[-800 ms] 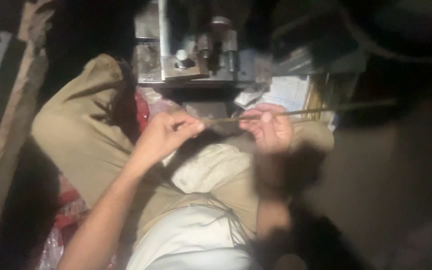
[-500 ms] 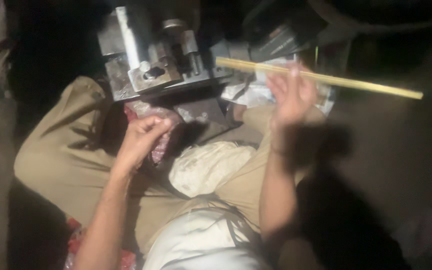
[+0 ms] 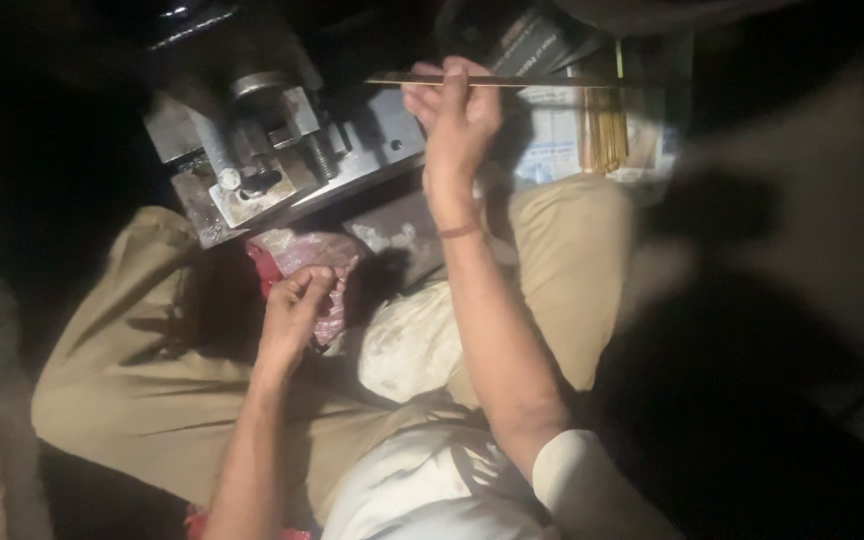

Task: The person uses a hand-operated metal cutting machine to cut a long metal strip into smaller pieces, periodically picking up a measuring rod to check the length.

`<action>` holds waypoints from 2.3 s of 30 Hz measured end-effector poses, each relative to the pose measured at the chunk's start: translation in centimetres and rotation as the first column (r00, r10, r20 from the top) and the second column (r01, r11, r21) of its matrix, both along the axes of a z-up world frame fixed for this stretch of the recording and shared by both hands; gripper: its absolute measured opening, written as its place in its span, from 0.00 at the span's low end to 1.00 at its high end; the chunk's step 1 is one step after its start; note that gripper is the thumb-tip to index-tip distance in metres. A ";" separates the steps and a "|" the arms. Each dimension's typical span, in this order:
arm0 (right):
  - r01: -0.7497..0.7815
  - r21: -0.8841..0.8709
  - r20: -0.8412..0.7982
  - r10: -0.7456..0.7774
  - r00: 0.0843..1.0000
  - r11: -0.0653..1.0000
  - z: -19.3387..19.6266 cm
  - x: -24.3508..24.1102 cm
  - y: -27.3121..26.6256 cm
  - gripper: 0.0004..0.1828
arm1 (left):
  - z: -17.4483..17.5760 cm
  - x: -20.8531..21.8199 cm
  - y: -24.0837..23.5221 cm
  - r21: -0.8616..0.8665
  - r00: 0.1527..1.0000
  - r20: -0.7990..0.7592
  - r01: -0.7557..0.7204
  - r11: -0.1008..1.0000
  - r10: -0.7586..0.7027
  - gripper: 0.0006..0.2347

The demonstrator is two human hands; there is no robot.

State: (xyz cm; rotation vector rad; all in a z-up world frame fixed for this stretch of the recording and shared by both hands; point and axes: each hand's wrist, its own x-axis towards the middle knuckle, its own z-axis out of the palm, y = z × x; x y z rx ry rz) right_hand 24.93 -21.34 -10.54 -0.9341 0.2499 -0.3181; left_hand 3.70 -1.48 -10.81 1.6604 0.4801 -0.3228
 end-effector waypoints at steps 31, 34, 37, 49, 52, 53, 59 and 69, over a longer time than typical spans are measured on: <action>-0.510 0.043 0.010 0.510 0.860 0.859 -5.3 10.3 -1.5 0.20 | -0.9 0.1 -0.7 0.266 0.980 0.002 0.194 0.944 -0.201 0.16; -0.461 0.117 -0.080 0.471 0.878 0.880 -5.6 10.2 -1.6 0.19 | -1.1 0.1 -0.8 0.171 0.972 0.070 0.211 0.962 -0.226 0.16; -0.428 -0.046 -0.192 0.413 0.890 0.902 -4.5 9.7 -1.5 0.19 | -0.2 0.1 -1.1 0.192 0.969 0.050 0.227 0.955 -0.241 0.14; -0.442 -0.057 -0.075 0.438 0.896 0.895 -9.4 10.0 -1.4 0.15 | 2.4 0.5 -1.4 0.268 0.971 -0.086 0.239 0.933 -0.223 0.12; -0.389 0.227 -0.050 0.410 0.911 0.893 -9.3 10.0 -1.5 0.15 | 2.9 0.6 -1.2 0.309 0.963 -0.016 0.261 0.915 -0.269 0.12; -0.393 0.225 -0.052 0.414 0.909 0.892 -9.3 10.1 -1.6 0.15 | 3.0 0.6 -1.2 0.295 0.962 -0.056 0.273 0.916 -0.269 0.12; -0.400 0.025 -0.175 0.398 0.900 0.916 -8.8 10.8 -1.3 0.10 | 2.7 0.5 -1.0 0.269 0.961 -0.026 0.270 0.924 -0.274 0.12; -0.395 0.093 -0.164 0.405 0.899 0.914 -8.1 9.8 -1.4 0.11 | 2.0 -0.1 -0.5 0.220 0.962 0.078 0.240 0.946 -0.262 0.11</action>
